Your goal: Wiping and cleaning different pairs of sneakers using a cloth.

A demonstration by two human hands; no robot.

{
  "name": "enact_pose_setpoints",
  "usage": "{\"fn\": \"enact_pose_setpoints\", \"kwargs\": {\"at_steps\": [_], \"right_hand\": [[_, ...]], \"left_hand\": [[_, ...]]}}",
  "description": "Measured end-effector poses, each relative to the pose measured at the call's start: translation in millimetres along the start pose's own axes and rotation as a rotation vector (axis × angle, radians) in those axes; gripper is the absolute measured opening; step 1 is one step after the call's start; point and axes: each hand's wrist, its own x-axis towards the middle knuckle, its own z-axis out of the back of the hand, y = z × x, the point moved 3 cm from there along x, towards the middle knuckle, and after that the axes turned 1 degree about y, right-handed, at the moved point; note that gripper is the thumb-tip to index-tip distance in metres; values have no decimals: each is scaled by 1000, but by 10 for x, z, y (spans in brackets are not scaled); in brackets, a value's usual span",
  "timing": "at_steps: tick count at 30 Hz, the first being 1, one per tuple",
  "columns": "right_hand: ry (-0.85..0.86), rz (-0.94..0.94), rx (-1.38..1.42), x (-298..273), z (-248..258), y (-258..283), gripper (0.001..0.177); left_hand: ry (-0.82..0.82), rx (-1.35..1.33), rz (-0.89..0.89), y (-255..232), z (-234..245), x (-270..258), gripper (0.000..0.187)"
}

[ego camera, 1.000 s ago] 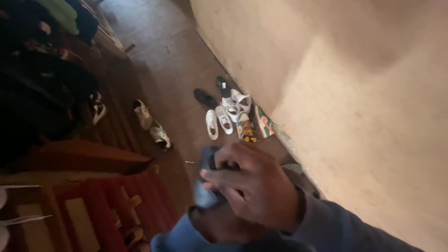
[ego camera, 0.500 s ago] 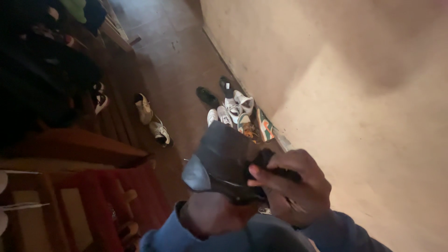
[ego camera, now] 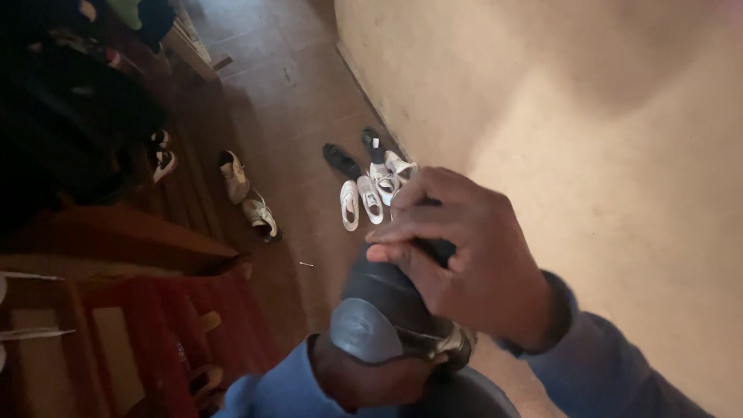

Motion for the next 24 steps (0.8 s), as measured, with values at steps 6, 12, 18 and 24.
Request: {"fn": "enact_pose_setpoints", "kwargs": {"at_steps": [6, 12, 18, 24], "right_hand": [[212, -102, -121, 178, -63, -89, 7], [171, -79, -16, 29, -96, -478, 7], [-28, -248, 98, -429, -135, -731, 23], [-192, -209, 142, -1019, -366, -731, 31]], "left_hand": [[103, -59, -81, 387, -80, -94, 54], [607, 530, 343, 575, -116, 92, 38], [226, -14, 141, 276, 4, 264, 66], [-3, -457, 51, 424, 82, 271, 81]]}}
